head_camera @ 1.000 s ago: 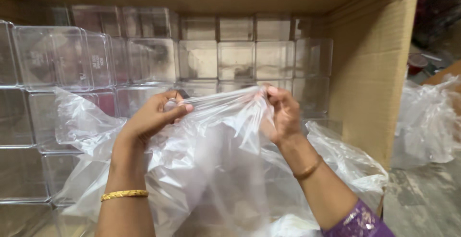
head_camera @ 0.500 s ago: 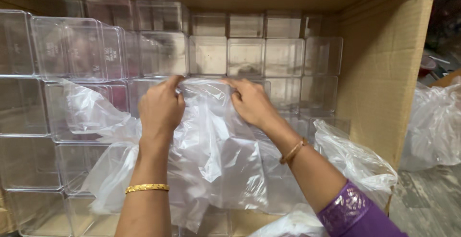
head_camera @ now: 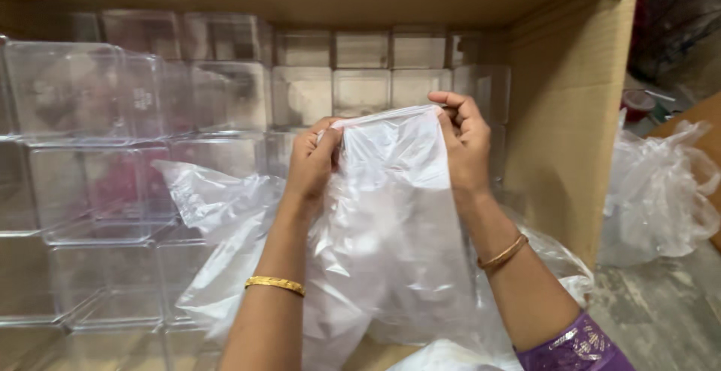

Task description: The person sits before a large carton filled with clear plastic boxes and packs them into thin plastic bags one at a time. They open a bag, insert a plastic box, gather and twist the bag closed, and set the bagged box aside, repeating the cycle.

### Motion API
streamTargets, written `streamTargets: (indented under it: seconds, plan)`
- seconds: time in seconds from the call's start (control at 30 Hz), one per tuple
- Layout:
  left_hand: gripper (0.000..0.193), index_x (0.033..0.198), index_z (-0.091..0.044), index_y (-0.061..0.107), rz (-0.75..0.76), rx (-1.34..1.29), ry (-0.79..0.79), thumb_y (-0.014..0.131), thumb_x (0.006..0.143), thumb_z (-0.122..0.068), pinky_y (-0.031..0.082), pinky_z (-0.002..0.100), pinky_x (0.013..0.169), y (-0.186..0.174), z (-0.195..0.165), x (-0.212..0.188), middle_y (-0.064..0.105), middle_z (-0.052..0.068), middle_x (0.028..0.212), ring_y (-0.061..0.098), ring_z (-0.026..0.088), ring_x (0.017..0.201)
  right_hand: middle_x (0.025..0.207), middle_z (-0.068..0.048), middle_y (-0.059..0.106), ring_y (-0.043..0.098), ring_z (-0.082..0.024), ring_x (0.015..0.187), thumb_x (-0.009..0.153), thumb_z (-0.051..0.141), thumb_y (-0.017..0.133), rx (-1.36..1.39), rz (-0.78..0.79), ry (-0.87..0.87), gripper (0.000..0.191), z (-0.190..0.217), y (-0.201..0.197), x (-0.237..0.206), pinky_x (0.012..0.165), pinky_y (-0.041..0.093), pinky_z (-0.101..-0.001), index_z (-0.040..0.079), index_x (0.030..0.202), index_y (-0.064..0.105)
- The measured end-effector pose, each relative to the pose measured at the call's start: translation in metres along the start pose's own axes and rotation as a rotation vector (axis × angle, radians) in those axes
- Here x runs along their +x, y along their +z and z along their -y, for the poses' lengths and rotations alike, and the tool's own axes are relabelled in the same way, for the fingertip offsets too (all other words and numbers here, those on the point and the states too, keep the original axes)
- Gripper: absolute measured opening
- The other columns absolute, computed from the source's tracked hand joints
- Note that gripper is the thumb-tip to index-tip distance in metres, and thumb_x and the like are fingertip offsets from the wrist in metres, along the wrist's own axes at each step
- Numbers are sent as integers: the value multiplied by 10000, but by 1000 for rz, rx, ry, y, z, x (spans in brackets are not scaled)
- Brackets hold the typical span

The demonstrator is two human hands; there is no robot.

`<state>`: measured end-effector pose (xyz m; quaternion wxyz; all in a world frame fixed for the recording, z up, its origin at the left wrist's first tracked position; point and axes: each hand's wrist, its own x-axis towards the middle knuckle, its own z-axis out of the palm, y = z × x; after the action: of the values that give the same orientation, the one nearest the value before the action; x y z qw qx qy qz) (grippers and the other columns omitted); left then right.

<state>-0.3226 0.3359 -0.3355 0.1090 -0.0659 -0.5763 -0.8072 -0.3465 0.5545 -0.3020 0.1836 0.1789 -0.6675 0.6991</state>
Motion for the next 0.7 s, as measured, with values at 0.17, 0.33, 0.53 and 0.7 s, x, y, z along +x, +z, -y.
streamTargets:
  seconds: [0.17, 0.33, 0.53, 0.7]
  plan:
    - [267, 1052, -3, 757, -28, -137, -45, 584, 1007, -202, 330, 219, 544, 14, 14, 1, 578, -63, 732, 436, 28, 602, 1033, 0, 688, 614, -71, 916, 1028, 20, 645, -71, 36, -44, 133, -76, -17, 24, 815, 514, -217, 6, 1157, 673]
    - [180, 1051, -90, 679, -265, 602, 4, 603, 984, -239, 438, 327, 574, 24, 16, -4, 656, 63, 752, 531, 155, 600, 1003, -39, 648, 599, -131, 860, 945, 196, 671, 25, 111, 166, 291, -106, -15, 15, 735, 516, -270, 25, 1179, 688]
    - [135, 1060, -85, 654, -292, 737, 171, 628, 985, -195, 489, 383, 646, 19, 21, -3, 693, 161, 820, 602, 248, 673, 1196, -78, 697, 678, -180, 1045, 949, 518, 551, 277, 252, 748, 511, -60, -10, -3, 869, 573, -317, 93, 1192, 697]
    - [163, 1042, -108, 694, -206, 857, 204, 695, 920, -217, 469, 417, 565, 16, 24, 6, 671, 146, 732, 586, 289, 563, 1314, -94, 676, 648, -181, 1147, 908, 576, 551, 294, 749, 843, 583, -11, -15, -11, 978, 549, -339, 137, 1254, 717]
